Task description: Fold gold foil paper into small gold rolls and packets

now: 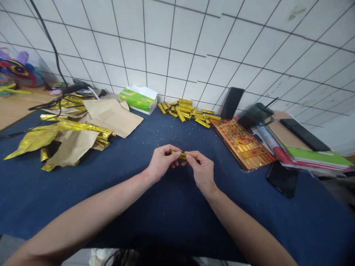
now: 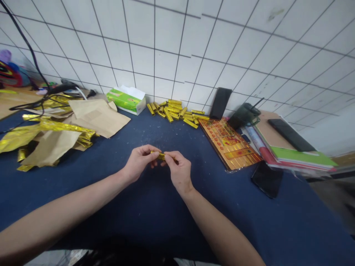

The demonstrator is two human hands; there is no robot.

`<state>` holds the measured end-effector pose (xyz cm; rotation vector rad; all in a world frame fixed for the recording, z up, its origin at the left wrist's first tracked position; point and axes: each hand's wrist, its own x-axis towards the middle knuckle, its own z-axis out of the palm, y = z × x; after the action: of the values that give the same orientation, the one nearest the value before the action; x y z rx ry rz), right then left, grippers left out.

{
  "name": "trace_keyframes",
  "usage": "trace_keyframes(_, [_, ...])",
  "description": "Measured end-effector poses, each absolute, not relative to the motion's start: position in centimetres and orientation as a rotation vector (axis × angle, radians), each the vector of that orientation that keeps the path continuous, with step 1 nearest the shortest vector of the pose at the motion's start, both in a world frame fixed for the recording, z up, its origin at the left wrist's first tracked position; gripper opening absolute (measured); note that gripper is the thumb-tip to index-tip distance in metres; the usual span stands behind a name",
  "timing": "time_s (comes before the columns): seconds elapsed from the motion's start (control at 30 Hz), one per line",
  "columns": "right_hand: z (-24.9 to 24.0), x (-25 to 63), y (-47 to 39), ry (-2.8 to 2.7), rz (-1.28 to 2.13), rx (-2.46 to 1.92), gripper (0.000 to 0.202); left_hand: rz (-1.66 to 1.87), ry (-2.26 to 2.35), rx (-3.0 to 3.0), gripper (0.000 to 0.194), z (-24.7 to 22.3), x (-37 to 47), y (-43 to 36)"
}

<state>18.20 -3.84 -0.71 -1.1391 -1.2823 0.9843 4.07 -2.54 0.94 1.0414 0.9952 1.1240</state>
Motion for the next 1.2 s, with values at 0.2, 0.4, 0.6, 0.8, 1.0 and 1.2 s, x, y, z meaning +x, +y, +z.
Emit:
trace_keyframes(0.2, [-0.53,17.98,-3.93,-1.249,1.039,-1.153,0.022,1.153,1.027,1.039,0.015,0.76,4.12,-2.46])
trace_keyframes(0.4, [-0.74,17.98,-3.79,-1.252,1.017,-1.173,0.012,1.155,1.013,1.068,0.017,0.85,4.15,-2.54])
trace_keyframes(0.6, [-1.03,18.05,-3.79,-1.179,1.059,-1.148,0.02,1.185,1.031,1.053,0.017,0.84,4.16,-2.48])
trace_keyframes(0.8, [-1.15,18.09,-3.62,-1.143,1.065,-1.168,0.014,1.169,1.008,1.039,0.021,0.89,4.16,-2.45])
trace_keyframes(1.0, [-1.07,17.99,-3.69,-1.168,1.084,-1.119,0.02,1.117,1.014,1.038,0.017,0.63,4.15,-2.42])
trace_keyframes(1.2, [-0.82,17.95,-3.74,-1.18,1.067,-1.164,0.012,1.12,1.012,1.048,0.019,0.51,4.13,-2.42])
